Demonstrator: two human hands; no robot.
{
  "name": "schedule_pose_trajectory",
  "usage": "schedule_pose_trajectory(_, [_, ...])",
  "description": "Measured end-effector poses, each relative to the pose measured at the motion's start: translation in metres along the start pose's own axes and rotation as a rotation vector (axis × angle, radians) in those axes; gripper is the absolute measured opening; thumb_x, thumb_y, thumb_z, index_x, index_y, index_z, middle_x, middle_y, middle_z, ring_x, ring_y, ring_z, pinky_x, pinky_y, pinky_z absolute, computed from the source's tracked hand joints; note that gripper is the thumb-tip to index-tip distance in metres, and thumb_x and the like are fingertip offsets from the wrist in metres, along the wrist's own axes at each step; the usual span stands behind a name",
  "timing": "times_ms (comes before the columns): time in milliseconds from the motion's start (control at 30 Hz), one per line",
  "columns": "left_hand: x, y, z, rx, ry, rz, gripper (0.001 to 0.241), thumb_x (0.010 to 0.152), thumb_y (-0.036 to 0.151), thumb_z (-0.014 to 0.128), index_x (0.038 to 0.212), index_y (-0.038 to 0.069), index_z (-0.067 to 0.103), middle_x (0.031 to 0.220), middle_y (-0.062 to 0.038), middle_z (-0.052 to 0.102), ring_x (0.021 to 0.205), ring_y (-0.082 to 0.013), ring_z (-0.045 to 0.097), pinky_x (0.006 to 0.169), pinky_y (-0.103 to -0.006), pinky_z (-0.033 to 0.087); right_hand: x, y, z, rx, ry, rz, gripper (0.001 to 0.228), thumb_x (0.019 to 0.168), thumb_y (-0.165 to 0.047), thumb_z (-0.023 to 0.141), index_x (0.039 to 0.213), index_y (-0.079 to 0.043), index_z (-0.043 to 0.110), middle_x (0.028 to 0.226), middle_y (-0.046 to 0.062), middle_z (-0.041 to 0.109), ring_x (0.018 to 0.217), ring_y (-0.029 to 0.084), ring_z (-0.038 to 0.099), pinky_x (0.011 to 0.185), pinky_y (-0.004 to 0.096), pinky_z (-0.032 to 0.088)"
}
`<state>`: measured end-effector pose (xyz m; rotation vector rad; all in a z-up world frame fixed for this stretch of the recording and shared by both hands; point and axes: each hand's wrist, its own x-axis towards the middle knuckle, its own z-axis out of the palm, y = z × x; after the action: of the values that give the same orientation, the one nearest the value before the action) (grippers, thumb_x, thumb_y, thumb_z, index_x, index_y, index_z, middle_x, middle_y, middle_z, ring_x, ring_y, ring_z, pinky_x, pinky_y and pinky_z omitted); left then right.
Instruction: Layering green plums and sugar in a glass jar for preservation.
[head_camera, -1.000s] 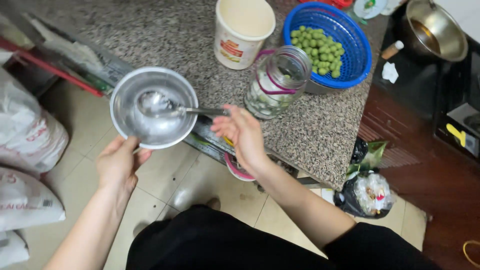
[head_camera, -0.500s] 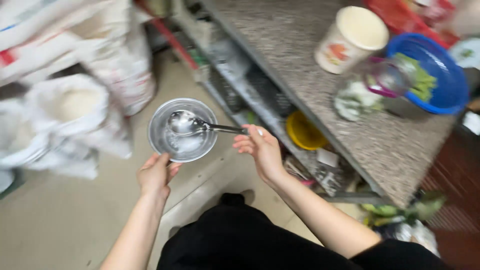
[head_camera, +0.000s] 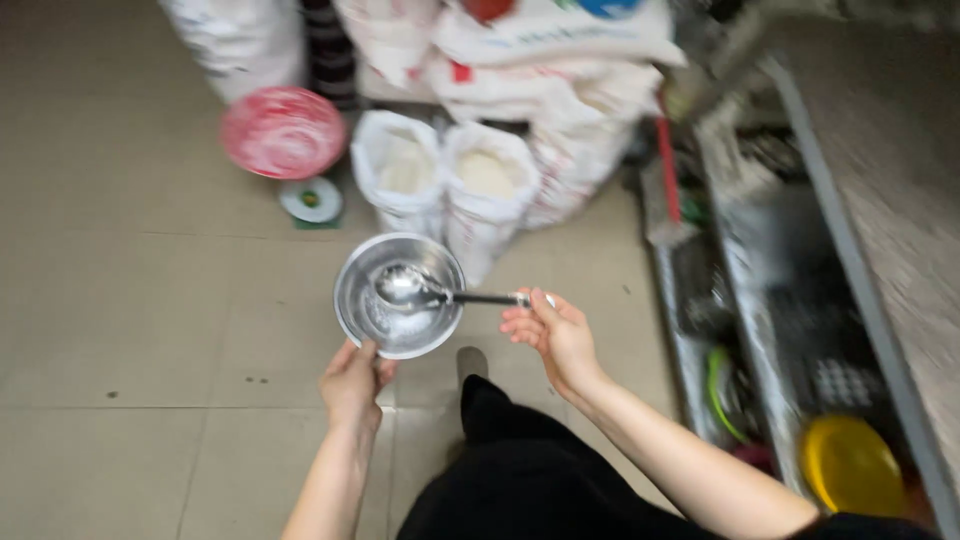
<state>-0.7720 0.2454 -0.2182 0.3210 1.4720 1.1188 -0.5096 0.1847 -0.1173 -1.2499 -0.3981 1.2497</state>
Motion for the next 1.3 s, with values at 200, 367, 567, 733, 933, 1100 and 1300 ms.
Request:
schedule_pose_trajectory(200, [0.048, 0.047, -0.046, -0.183, 0.118, -0.039, 0.028, 0.098, 0.003, 0.066, 0.125, -0.003, 0.07, 0.09, -0.013, 0.071, 0.066, -0.0167, 0.065, 0.055, -0.0243, 0.051, 0.074, 0.024, 0.094, 0.068, -0.233, 0.199, 0.032, 0.108, -0.019, 0.054, 0.128, 0.005, 0.062, 0.097, 0.02, 0.074, 0.08, 0.024, 0.071, 0.069, 0.031, 0.056])
schedule_pose_trajectory(367, [0.136, 0.084, -0.088, -0.233, 0.212, -0.021, 0.031, 0.099, 0.002, 0.065, 0.129, -0.003, 0.069, 0.086, -0.015, 0.072, 0.07, -0.0202, 0.07, 0.056, -0.025, 0.051, 0.149, 0.056, 0.183, 0.029, -0.263, 0.364, 0.031, 0.109, -0.018, 0.052, 0.127, 0.007, 0.059, 0.104, 0.025, 0.073, 0.083, 0.026, 0.07, 0.068, 0.032, 0.056])
schedule_pose_trajectory(567, [0.212, 0.197, -0.109, -0.207, 0.319, 0.047, 0.015, 0.1, 0.001, 0.064, 0.112, -0.006, 0.069, 0.08, -0.014, 0.07, 0.065, -0.0179, 0.067, 0.052, -0.0231, 0.049, 0.237, 0.054, 0.303, 0.07, -0.368, 0.372, 0.02, 0.109, -0.012, 0.053, 0.116, 0.005, 0.06, 0.102, 0.028, 0.076, 0.081, 0.029, 0.074, 0.063, 0.032, 0.058])
schedule_pose_trajectory(733, [0.284, 0.237, -0.138, -0.22, 0.449, 0.113, 0.023, 0.097, -0.002, 0.067, 0.119, -0.008, 0.067, 0.084, -0.016, 0.067, 0.065, -0.0199, 0.066, 0.052, -0.0264, 0.05, 0.292, 0.064, 0.382, 0.09, -0.373, 0.464, 0.029, 0.107, -0.01, 0.052, 0.132, 0.004, 0.058, 0.117, 0.028, 0.073, 0.094, 0.029, 0.073, 0.072, 0.031, 0.057])
schedule_pose_trajectory(933, [0.401, 0.292, -0.204, -0.157, 0.432, 0.074, 0.008, 0.1, -0.001, 0.065, 0.092, -0.002, 0.065, 0.088, -0.008, 0.064, 0.065, -0.0187, 0.061, 0.056, -0.0282, 0.051, 0.392, 0.119, 0.451, 0.158, -0.349, 0.493, 0.031, 0.106, -0.014, 0.055, 0.13, 0.006, 0.06, 0.117, 0.021, 0.076, 0.082, 0.012, 0.07, 0.07, 0.019, 0.057])
schedule_pose_trajectory(1100, [0.482, 0.418, -0.229, -0.064, 0.32, 0.122, 0.003, 0.099, -0.002, 0.064, 0.098, 0.0, 0.066, 0.079, -0.009, 0.065, 0.065, -0.0149, 0.064, 0.054, -0.0236, 0.047, 0.423, 0.095, 0.539, 0.335, -0.112, 0.413, 0.02, 0.108, -0.012, 0.05, 0.126, -0.002, 0.052, 0.132, 0.022, 0.071, 0.091, 0.017, 0.07, 0.074, 0.024, 0.059])
schedule_pose_trajectory(1300, [0.593, 0.569, -0.177, 0.251, 0.12, 0.16, 0.01, 0.104, 0.003, 0.065, 0.094, 0.001, 0.066, 0.076, -0.007, 0.061, 0.06, -0.0132, 0.053, 0.053, -0.0271, 0.045, 0.444, 0.063, 0.591, 0.482, 0.074, 0.193, 0.013, 0.11, -0.012, 0.045, 0.119, -0.003, 0.05, 0.136, 0.023, 0.068, 0.116, 0.027, 0.071, 0.083, 0.028, 0.062])
